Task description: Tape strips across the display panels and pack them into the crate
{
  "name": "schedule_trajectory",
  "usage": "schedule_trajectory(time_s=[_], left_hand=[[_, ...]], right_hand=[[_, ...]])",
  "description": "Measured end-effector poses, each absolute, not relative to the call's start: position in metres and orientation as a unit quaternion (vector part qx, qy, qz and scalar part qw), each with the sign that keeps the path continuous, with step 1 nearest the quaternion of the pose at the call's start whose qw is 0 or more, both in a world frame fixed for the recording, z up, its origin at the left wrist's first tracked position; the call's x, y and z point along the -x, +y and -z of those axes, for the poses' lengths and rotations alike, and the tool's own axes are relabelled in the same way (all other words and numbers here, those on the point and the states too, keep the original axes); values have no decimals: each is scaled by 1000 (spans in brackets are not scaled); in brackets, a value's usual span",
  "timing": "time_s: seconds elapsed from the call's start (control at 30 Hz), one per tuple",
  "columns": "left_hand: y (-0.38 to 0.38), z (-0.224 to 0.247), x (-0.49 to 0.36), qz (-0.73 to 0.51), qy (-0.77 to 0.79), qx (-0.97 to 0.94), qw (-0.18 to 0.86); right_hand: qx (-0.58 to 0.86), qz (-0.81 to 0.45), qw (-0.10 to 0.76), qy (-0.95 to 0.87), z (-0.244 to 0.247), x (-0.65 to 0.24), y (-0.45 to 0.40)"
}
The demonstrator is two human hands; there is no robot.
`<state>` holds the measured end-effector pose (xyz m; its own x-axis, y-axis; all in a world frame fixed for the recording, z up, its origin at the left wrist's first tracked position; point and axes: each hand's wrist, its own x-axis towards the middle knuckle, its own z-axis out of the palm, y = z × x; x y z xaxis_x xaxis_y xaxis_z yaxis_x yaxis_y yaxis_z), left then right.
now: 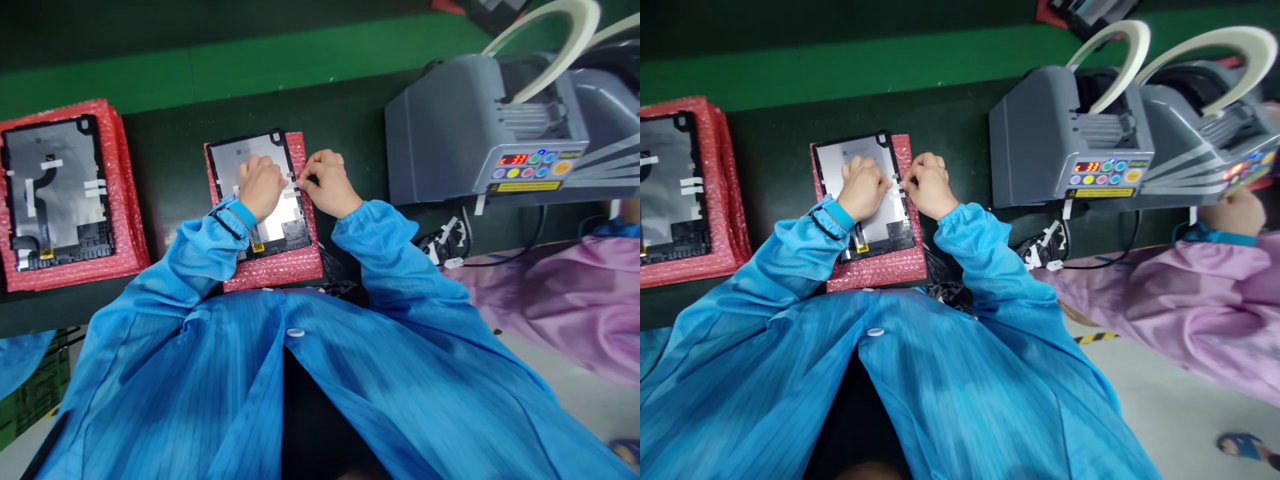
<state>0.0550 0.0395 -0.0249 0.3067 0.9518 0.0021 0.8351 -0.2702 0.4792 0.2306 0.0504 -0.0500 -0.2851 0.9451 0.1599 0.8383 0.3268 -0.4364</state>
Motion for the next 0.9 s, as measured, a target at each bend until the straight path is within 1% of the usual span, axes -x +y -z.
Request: schedule_trajectory(time_s=[0.3, 0.4, 0.5, 0.67, 0.8, 0.9], left_hand=[[38, 31, -54, -181, 558, -789, 182], [38, 29, -54, -179, 567, -783, 181], [38, 29, -55, -182, 576, -775, 186], [38, 32, -48, -200, 583, -767, 178], [26, 23, -4, -208, 661, -708, 139], [10, 18, 25, -168, 741, -640, 115]], right_hand=[[596, -121, 158, -778, 46, -227, 51], [610, -90, 175, -767, 41, -226, 42], [592, -60, 195, -780, 39, -219, 25], [592, -51, 172, -785, 42, -206, 6], [619, -85, 168, -763, 34, -209, 14], [671, -77, 166, -719, 27, -205, 26]])
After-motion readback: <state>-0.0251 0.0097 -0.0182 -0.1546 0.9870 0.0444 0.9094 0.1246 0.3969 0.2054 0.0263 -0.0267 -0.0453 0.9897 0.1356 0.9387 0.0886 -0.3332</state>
